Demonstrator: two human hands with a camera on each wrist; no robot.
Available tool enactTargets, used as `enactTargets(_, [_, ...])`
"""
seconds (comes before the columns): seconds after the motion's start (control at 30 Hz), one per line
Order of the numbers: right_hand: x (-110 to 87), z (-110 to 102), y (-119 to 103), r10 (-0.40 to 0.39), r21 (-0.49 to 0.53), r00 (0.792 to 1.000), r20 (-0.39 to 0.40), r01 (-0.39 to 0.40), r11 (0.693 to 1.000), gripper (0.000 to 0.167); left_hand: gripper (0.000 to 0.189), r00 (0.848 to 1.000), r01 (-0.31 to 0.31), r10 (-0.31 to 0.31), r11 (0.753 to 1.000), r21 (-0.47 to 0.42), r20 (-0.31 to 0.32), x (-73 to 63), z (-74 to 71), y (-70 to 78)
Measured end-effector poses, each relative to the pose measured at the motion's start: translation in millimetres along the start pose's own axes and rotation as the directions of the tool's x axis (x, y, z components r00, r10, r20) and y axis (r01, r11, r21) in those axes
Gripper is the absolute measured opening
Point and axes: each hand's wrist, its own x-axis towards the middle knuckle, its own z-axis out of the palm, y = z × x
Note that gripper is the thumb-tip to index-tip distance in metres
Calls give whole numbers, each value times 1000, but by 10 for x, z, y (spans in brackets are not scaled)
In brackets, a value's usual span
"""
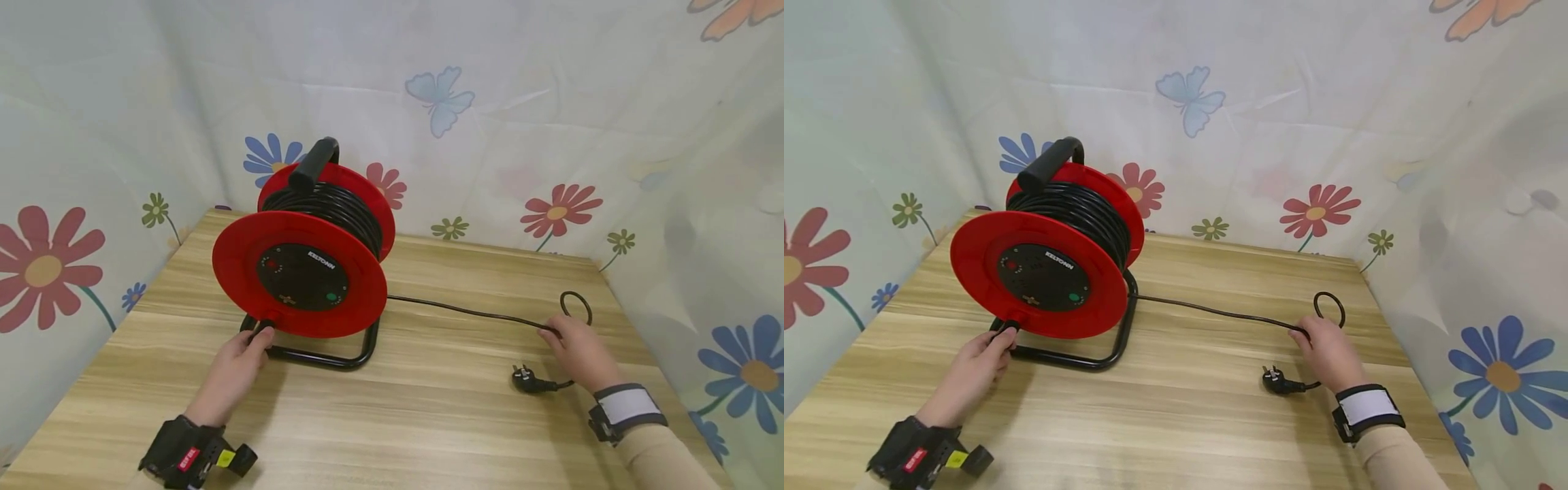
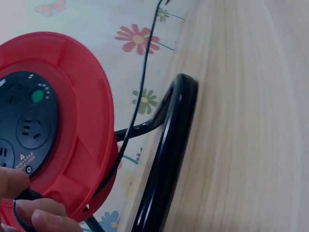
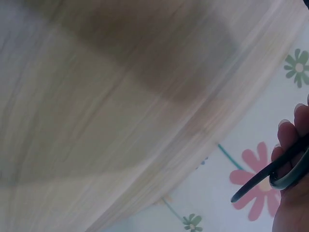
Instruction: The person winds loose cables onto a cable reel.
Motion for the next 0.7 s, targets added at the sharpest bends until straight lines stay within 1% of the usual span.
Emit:
enactTargets(0.1, [26,16,-85,-21,-8,1000,-12,21,1000,9,45,1000,-2,0,995,-102,-26,-13,-28,22])
enactTargets(0.2, [63,18,-179,-32,-19,999,-20,31,999,11,43,997,-24,11,983,-183,-70,-27,-58,70])
enactTargets(0.27, [92,30,-240,-37,-20,999,-20,36,999,12,45,994,-42,20,979,-199,-110,-39,-92,103])
enactTargets(0.37, [128,58,-317,-45,-11,999,-18,45,999,12,48,989,-66,35,975,-212,-146,-41,-152,145])
enactTargets(0.57, [191,148,-431,-66,11,998,-18,66,998,11,48,984,-117,78,963,-243,-162,-32,-256,218])
enactTargets(0.7, [224,192,-488,-61,15,998,-12,61,998,10,45,980,-140,95,955,-263,-177,-31,-283,260])
